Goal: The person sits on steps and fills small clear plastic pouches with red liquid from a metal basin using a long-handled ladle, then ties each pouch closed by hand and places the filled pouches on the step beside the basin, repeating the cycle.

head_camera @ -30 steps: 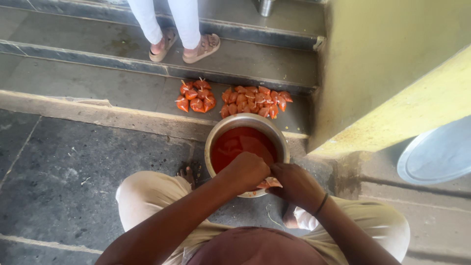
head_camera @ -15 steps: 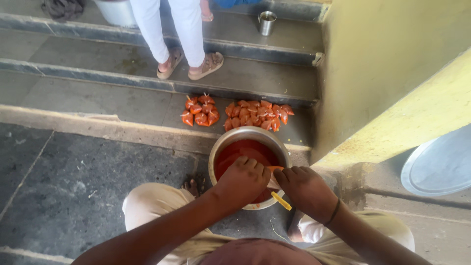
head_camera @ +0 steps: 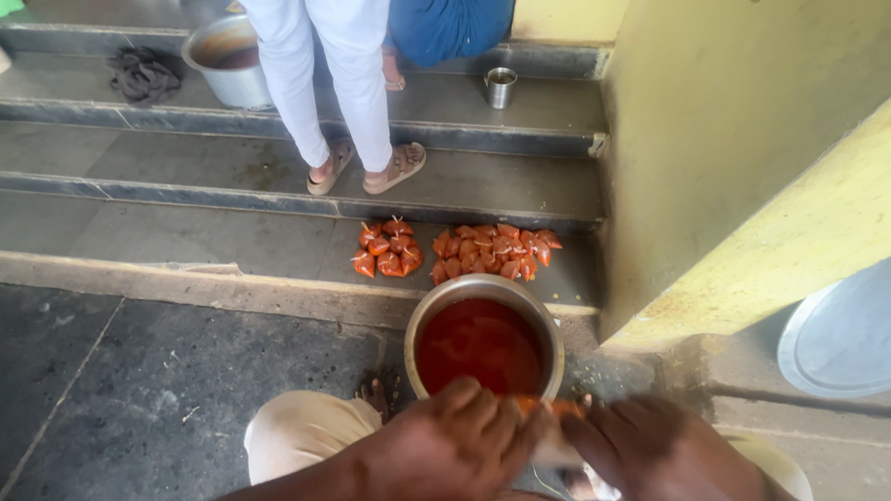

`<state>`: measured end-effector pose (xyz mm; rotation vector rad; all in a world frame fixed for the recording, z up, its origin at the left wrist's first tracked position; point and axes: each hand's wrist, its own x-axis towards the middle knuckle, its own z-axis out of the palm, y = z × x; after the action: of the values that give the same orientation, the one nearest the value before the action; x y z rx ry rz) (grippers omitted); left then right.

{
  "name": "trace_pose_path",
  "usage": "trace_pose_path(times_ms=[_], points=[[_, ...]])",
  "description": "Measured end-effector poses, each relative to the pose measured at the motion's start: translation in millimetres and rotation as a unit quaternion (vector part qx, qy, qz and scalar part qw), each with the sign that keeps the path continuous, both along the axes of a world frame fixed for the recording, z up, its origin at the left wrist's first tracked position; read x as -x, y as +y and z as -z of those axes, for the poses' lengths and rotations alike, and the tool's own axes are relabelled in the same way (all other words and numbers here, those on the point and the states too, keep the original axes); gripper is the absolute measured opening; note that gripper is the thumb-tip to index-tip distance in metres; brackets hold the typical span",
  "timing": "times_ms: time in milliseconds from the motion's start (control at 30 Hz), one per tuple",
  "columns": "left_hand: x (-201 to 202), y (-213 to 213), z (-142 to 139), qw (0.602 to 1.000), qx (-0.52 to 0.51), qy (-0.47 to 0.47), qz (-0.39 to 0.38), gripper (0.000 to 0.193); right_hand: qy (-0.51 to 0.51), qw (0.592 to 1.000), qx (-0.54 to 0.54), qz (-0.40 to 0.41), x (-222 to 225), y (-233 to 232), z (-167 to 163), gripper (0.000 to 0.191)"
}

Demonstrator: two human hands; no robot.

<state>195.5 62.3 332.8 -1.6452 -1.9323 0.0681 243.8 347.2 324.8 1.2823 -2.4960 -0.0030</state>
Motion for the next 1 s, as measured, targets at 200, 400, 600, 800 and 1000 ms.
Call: trace_pose_path(times_ms=[200, 400, 600, 800, 1000], points=[[36.0, 33.0, 58.4, 0.932, -0.215, -0.290, 0.014, 0.018, -0.371, 0.902, 0.137, 0.174, 20.1, 24.2, 41.4, 0.028], [115.6, 131.3, 174.8, 0.580, -0.517, -0.547, -0.311, 0.027, -0.288, 0.525, 0.718, 0.354, 160.1, -59.3, 195.5, 0.043], [68.2, 52.3, 209.2, 0.830, -0.080, -0.508, -0.216, 0.021, -0.360, 0.844, 0.266, 0.297, 85.3, -3.1, 234.9, 0.012], [68.1, 28.1, 155.3, 0.603, -0.068, -0.794, 0.023, 0.022, -0.498, 0.801, 0.327, 0.063, 69.2, 56.7, 155.4, 0.016], [135.9, 48.2, 165.4, 0.892, -0.055, -0.442, -0.078, 0.014, -0.208, 0.927, 0.303, 0.070, 107.5, 36.3, 194.3, 0.020]])
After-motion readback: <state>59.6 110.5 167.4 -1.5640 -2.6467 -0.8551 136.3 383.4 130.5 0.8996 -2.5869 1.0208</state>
